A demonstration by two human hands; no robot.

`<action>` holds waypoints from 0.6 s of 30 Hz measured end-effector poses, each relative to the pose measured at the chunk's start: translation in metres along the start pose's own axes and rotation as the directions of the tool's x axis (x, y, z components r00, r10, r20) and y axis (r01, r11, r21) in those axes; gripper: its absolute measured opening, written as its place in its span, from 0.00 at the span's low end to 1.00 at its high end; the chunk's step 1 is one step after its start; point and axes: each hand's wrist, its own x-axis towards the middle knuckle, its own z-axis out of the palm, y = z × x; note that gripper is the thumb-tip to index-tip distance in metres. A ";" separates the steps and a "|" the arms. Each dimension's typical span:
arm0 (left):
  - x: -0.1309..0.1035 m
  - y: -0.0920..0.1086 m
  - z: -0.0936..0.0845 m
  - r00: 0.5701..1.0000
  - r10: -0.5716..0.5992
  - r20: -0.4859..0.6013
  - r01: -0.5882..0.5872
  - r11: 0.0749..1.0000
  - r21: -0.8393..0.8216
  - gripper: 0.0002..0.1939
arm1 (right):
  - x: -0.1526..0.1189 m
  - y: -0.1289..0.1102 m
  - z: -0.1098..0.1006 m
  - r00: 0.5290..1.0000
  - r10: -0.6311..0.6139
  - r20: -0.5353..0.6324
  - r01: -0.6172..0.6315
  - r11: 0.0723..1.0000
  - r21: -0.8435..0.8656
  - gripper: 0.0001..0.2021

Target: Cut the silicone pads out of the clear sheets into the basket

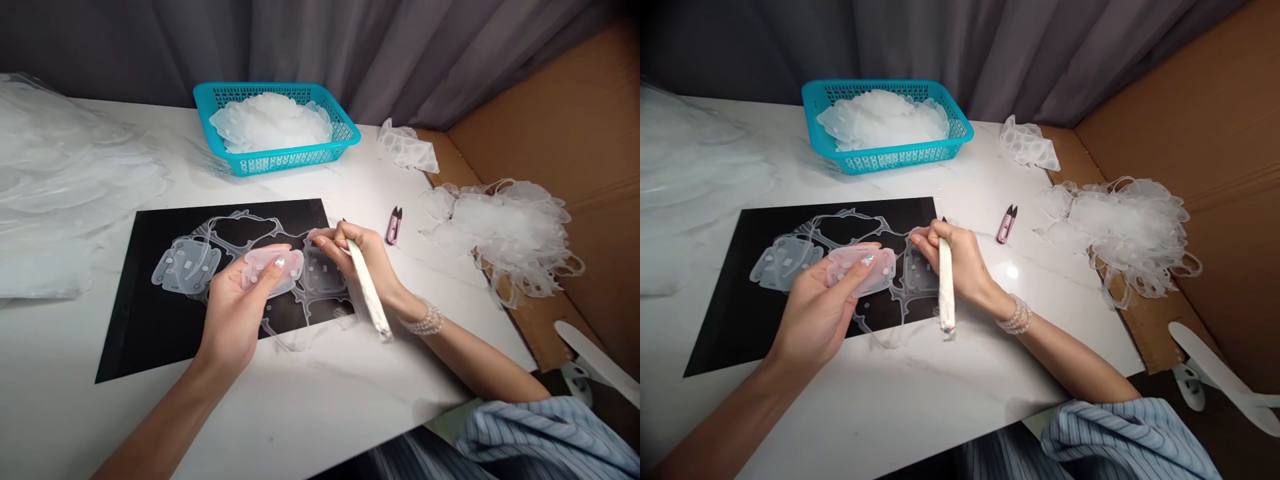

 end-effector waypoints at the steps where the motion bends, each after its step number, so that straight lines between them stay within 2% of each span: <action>1: -0.002 0.002 0.000 1.000 0.004 0.023 -0.003 1.000 -0.007 0.13 | -0.002 -0.005 -0.001 0.999 -0.043 -0.002 0.043 0.997 -0.067 0.22; 3: -0.005 0.005 0.002 0.998 0.012 0.063 -0.009 0.999 -0.040 0.11 | -0.006 -0.017 -0.002 0.990 -0.138 -0.033 0.130 0.976 -0.174 0.22; 6: -0.009 0.011 0.003 0.989 -0.008 0.147 0.026 0.992 -0.121 0.07 | -0.011 -0.034 -0.004 0.944 -0.308 -0.116 0.249 0.900 -0.359 0.22; 8: -0.011 0.013 0.004 0.980 -0.029 0.199 0.066 0.981 -0.183 0.06 | -0.014 -0.044 -0.004 0.923 -0.361 -0.134 0.282 0.871 -0.402 0.21; 9: -0.012 0.015 0.004 0.975 -0.039 0.220 0.087 0.974 -0.211 0.06 | -0.015 -0.048 -0.004 0.935 -0.336 -0.115 0.276 0.891 -0.361 0.21; 11: -0.013 0.018 0.003 0.965 -0.054 0.258 0.124 0.957 -0.261 0.07 | -0.016 -0.055 -0.003 0.980 -0.197 -0.012 0.192 0.967 -0.168 0.22; 14: -0.014 0.023 0.002 0.944 -0.058 0.326 0.164 0.937 -0.308 0.10 | -0.017 -0.060 -0.001 0.991 -0.010 0.134 -0.008 0.991 0.134 0.24; 18: -0.016 0.028 -0.001 0.937 -0.048 0.345 0.175 0.922 -0.346 0.10 | -0.020 -0.064 0.001 0.993 0.057 0.106 -0.085 0.958 0.274 0.25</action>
